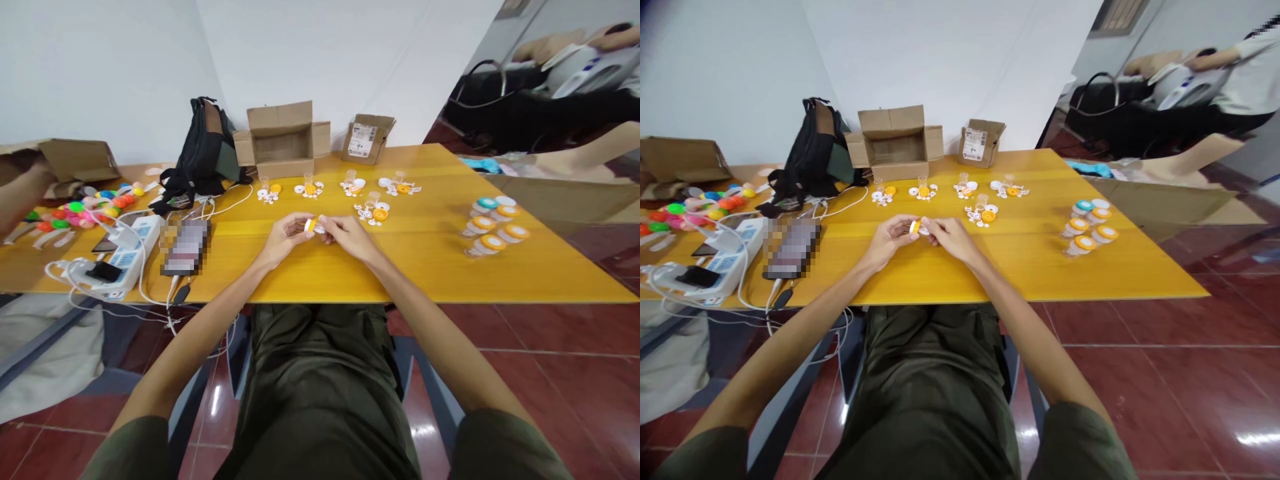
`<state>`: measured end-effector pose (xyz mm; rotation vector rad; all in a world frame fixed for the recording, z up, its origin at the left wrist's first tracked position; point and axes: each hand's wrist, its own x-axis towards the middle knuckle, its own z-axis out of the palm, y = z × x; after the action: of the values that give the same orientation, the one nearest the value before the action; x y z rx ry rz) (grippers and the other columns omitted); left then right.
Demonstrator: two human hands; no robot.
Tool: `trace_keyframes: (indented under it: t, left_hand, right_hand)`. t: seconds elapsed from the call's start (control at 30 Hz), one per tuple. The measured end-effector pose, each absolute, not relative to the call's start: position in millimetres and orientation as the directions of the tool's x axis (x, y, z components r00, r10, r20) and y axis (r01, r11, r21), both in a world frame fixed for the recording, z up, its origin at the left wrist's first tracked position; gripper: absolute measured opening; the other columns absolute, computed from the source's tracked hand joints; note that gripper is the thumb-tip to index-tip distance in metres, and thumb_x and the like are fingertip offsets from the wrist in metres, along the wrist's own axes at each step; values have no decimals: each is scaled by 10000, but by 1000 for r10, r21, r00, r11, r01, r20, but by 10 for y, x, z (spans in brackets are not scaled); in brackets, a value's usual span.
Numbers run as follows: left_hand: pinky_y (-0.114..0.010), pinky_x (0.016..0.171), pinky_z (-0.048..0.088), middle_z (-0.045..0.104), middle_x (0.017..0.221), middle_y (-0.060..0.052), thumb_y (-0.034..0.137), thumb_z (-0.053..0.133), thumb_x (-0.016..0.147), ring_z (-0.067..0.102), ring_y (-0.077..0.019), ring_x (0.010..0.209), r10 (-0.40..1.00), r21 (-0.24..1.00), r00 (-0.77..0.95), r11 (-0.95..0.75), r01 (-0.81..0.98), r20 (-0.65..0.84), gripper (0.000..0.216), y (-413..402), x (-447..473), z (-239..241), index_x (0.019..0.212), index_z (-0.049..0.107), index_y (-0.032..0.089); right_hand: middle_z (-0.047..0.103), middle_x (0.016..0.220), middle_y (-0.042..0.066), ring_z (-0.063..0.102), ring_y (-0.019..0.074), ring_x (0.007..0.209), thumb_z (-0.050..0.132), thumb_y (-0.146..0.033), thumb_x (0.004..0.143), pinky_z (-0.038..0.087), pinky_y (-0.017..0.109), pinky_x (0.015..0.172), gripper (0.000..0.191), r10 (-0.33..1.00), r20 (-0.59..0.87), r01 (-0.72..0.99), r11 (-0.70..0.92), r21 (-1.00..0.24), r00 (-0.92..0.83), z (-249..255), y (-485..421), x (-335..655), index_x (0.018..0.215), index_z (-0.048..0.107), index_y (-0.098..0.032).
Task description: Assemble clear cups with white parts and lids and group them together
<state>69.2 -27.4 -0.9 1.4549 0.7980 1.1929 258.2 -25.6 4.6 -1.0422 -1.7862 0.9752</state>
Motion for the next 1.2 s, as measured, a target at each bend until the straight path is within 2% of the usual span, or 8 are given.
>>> trace_keyframes:
  t: [0.07, 0.23, 0.4, 0.6, 0.73, 0.87, 1.0, 1.2]
  left_hand:
    - [-372, 967, 540, 771, 1057, -57, 375, 907, 647, 698, -222, 1029, 920, 963, 289, -242, -114, 265, 435, -268, 687, -16, 1025, 762, 215]
    - [-399, 993, 535, 775, 1125, -75, 403, 885, 687, 699, -244, 1080, 912, 962, 306, -254, -98, 272, 461, -256, 674, -33, 1095, 765, 225]
    - [-423, 1024, 525, 768, 1188, -92, 438, 878, 702, 693, -267, 1131, 901, 958, 326, -263, -110, 285, 482, -265, 677, -17, 1116, 764, 218]
    - [-423, 1036, 524, 760, 1184, -87, 451, 866, 727, 690, -255, 1141, 913, 958, 293, -269, -95, 285, 574, -251, 676, -34, 1227, 686, 235]
    - [-403, 1031, 524, 749, 1192, -94, 466, 860, 729, 682, -244, 1148, 936, 966, 240, -248, -74, 258, 513, -228, 689, -65, 1139, 687, 210]
    - [-379, 986, 544, 766, 1121, -83, 492, 847, 728, 696, -236, 1088, 935, 971, 264, -231, -56, 237, 443, -233, 707, -57, 1026, 721, 190]
    - [-364, 913, 567, 777, 1085, -77, 507, 841, 727, 712, -234, 1025, 941, 970, 235, -241, -44, 244, 438, -244, 704, -43, 1007, 732, 189]
    - [-359, 945, 558, 780, 1076, -70, 477, 833, 744, 715, -216, 1016, 923, 942, 203, -335, 1, 328, 394, -258, 698, -38, 998, 730, 195]
  right_hand:
    - [648, 596, 31, 632, 175, 586, 459, -903, 794, 518, 303, 600, 736, 915, 249, 260, 336, -905, -317, 49, -254, 2578, 660, 638, -202]
    - [699, 698, 15, 640, 163, 604, 693, -875, 626, 535, 293, 594, 698, 929, 211, 143, 264, -954, -305, 50, -254, 2561, 841, 645, -213]
    - [686, 657, 0, 638, 155, 564, 659, -826, 734, 534, 281, 557, 658, 930, 146, 61, 177, -982, -339, 16, -240, 2561, 986, 624, -219]
    - [713, 849, 10, 665, 175, 777, 764, -629, 775, 563, 327, 751, 558, 885, 294, 17, 322, -947, -360, -30, -184, 2577, 1145, 655, -226]
    - [734, 939, 26, 688, 201, 893, 739, -561, 824, 576, 358, 828, 552, 886, 286, -36, 294, -955, -364, -45, -188, 2575, 1272, 641, -254]
    - [752, 1098, 45, 697, 238, 1025, 809, -540, 755, 591, 398, 903, 526, 889, 301, -76, 293, -953, -345, -82, -182, 2531, 1193, 695, -271]
    - [745, 1156, 51, 717, 244, 998, 860, -535, 690, 593, 430, 937, 546, 882, 307, -65, 304, -950, -357, -116, -171, 2508, 1144, 732, -258]
    - [736, 1140, 74, 707, 256, 1046, 767, -580, 790, 583, 420, 924, 462, 865, 403, 83, 444, -892, -298, -48, -215, 2573, 1132, 775, -269]
